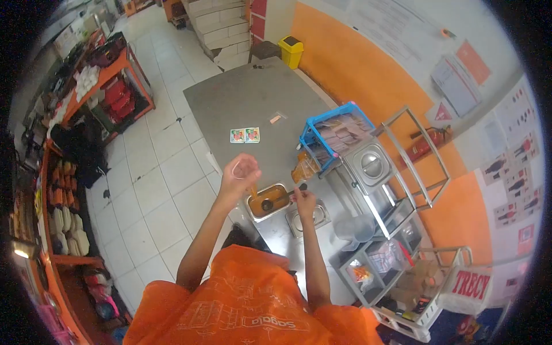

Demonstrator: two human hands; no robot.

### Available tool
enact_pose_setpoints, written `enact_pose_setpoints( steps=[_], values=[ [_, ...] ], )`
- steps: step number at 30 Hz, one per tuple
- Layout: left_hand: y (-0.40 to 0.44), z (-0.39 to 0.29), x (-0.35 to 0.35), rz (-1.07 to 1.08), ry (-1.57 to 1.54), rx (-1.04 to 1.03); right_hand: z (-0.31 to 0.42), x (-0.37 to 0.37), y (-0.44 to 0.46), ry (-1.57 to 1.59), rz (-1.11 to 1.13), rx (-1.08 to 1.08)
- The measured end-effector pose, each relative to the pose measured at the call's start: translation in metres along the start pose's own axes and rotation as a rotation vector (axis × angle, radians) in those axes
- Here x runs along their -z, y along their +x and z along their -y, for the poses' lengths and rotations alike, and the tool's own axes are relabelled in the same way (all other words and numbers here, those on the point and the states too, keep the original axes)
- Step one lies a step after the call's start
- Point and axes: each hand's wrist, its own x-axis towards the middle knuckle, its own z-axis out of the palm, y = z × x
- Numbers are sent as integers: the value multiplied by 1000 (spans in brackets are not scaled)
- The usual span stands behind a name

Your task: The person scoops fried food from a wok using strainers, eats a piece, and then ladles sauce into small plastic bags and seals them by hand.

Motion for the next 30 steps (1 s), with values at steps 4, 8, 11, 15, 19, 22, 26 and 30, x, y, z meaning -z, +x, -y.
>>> enact_pose_setpoints(
  steps=[4,8,11,15,19,22,26,30],
  values=[
    [16,1,-3,30,-253,104,10,4,-1,-588,-401,189],
    [18,-7,-24,28,29,-35,120,-7,-62,-225,-295,281],
    [13,-10,-53,15,62,-110,189,-21,-94,-48,64,542],
    [6,-7,-77,32,71,-117,225,-25,-106,-153,-30,772],
    [1,-14,-85,74,-5,-137,226,-22,-103,-83,-115,710],
    [-3,-27,-89,73,-37,-185,231,-23,-106,13,-119,643],
    [-6,-34,-81,120,-285,-208,240,-27,-116,265,-116,501],
    [-17,-45,-81,23,-138,-172,256,-24,-123,367,-53,461]
  ],
)
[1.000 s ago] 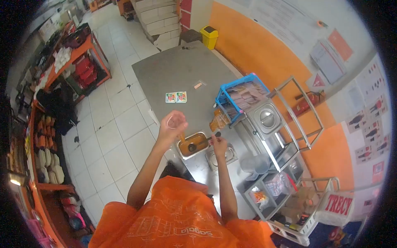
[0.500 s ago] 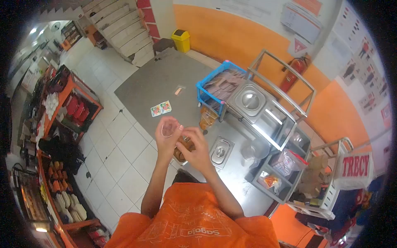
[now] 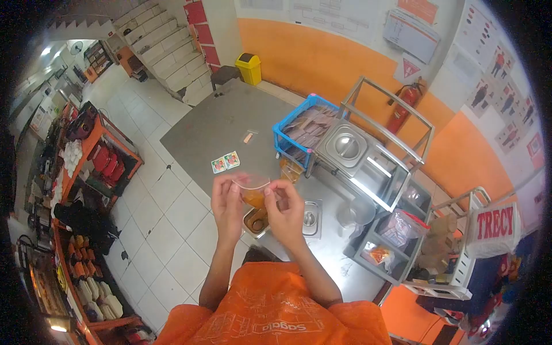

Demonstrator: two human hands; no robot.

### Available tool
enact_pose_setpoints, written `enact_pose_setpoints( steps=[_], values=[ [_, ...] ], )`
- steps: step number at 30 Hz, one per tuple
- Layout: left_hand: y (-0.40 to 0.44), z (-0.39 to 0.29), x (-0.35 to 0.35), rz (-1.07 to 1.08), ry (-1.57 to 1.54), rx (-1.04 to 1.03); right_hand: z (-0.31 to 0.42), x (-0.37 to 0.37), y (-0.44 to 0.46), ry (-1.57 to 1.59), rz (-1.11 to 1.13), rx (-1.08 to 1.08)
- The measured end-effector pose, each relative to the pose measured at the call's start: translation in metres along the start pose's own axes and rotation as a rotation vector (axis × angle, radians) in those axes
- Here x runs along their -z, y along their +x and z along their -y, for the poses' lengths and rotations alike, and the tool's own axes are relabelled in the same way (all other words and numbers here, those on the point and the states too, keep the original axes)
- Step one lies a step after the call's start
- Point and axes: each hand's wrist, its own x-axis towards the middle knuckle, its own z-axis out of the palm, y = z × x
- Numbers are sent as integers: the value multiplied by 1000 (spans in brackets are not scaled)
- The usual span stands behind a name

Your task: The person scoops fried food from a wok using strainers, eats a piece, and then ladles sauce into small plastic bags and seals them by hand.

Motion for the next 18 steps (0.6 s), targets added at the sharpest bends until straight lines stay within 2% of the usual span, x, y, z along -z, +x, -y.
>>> enact_pose_setpoints(
  steps=[3,6,10,14,18],
  values=[
    [-3,-5,6,6,80,-21,7,-2,-1,41,33,-70],
    [-6,-11,8,-27,74,-28,7,-5,1,50,66,16],
    [-14,-16,11,-12,64,-60,8,-3,4,63,104,4],
    [-17,-19,13,15,121,-209,13,0,3,-16,142,63],
    [-23,-12,22,10,135,-248,23,-6,-3,-79,173,112]
  ],
)
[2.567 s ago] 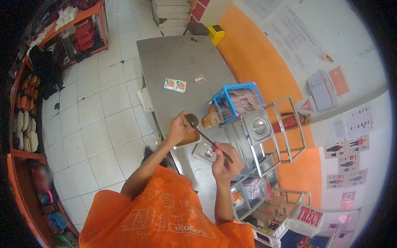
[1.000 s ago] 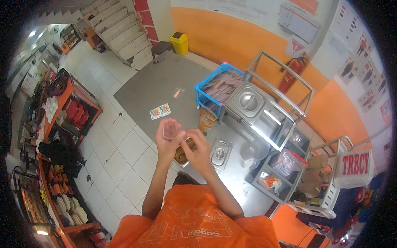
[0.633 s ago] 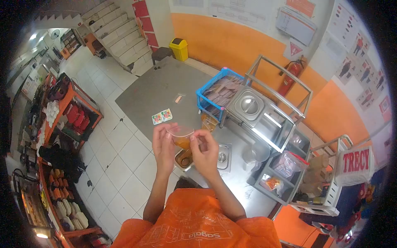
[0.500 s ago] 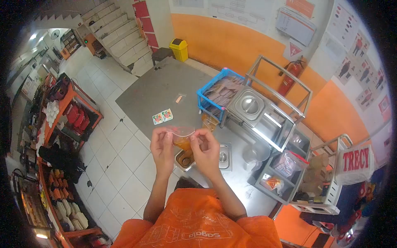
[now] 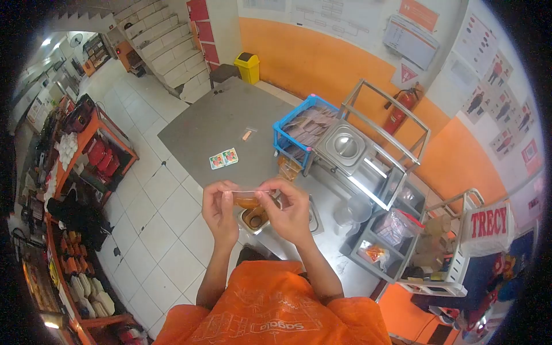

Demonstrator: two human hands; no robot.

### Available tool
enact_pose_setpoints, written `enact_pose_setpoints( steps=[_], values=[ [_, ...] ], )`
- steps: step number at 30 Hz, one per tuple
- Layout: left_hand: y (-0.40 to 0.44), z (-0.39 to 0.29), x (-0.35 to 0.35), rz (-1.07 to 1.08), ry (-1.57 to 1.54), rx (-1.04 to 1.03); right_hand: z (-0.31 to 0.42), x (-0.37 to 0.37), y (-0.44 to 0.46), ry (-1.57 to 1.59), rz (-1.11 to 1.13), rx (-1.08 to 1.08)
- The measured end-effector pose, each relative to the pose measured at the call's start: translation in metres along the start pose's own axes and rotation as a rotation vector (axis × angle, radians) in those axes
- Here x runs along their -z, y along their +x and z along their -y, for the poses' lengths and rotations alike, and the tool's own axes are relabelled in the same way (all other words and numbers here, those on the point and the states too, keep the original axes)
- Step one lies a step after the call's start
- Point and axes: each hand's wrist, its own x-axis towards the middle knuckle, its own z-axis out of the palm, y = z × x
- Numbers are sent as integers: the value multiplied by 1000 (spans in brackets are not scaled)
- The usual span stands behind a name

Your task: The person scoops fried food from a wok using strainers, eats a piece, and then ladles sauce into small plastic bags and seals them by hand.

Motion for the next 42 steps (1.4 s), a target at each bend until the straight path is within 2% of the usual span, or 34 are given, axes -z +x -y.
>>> enact_pose_setpoints(
  steps=[5,11,15,21,29,42],
  values=[
    [0,-14,-6,-12,-87,39,8,3,-3,-37,64,2],
    [-4,-14,-7,-5,18,-105,22,-3,-4,-66,79,96],
    [-10,-13,-8,48,-8,-103,19,3,-5,-74,171,105],
    [-8,-15,-9,44,55,-153,19,5,-7,-16,110,126],
    [-12,-7,-11,59,103,-196,20,7,-10,-49,172,99],
    [-40,0,16,-32,407,-172,9,10,-22,-198,249,61]
  ],
)
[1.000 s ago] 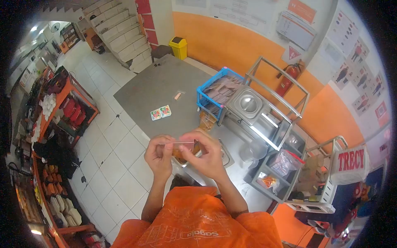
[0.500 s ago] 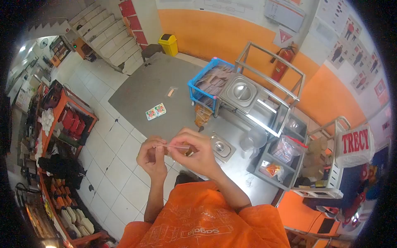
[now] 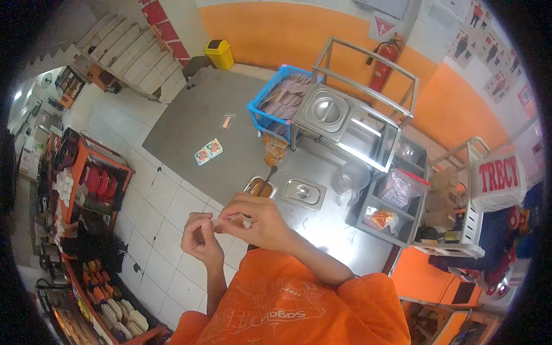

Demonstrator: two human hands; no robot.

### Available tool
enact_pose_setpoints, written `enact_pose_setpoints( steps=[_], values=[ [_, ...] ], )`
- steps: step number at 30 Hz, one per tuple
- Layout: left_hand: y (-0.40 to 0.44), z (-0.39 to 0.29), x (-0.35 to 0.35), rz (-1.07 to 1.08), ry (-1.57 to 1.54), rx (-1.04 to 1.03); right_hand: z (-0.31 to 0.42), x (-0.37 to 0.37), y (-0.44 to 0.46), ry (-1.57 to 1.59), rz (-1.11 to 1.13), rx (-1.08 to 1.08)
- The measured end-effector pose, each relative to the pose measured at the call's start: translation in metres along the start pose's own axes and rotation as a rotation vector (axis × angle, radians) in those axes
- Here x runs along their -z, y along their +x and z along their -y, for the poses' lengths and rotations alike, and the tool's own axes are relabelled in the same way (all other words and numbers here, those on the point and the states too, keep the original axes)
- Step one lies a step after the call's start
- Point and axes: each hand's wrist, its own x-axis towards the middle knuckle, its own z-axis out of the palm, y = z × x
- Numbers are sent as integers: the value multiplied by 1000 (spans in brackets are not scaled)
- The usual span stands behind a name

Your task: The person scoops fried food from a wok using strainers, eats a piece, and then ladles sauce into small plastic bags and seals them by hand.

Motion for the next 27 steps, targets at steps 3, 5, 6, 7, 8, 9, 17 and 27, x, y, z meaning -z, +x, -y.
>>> enact_pose_setpoints(
  steps=[3,5,6,7,8,9,17,27],
  values=[
    [2,4,4,-32,22,38,-7,0,2,2,-35,15],
    [8,4,4,-78,-21,75,-6,1,3,10,-54,-32],
    [10,5,4,-74,-20,57,-7,2,5,11,-68,-50],
    [12,7,3,-69,-21,41,-9,2,5,20,-73,-36],
    [14,8,3,-60,-23,23,-15,2,4,29,-83,-20],
    [15,8,4,-62,-44,56,-19,2,5,36,-93,-4],
    [21,30,4,1,-492,378,-29,-3,8,130,-105,-252],
    [27,22,-1,90,-252,235,-23,-4,18,104,-11,-177]
  ],
)
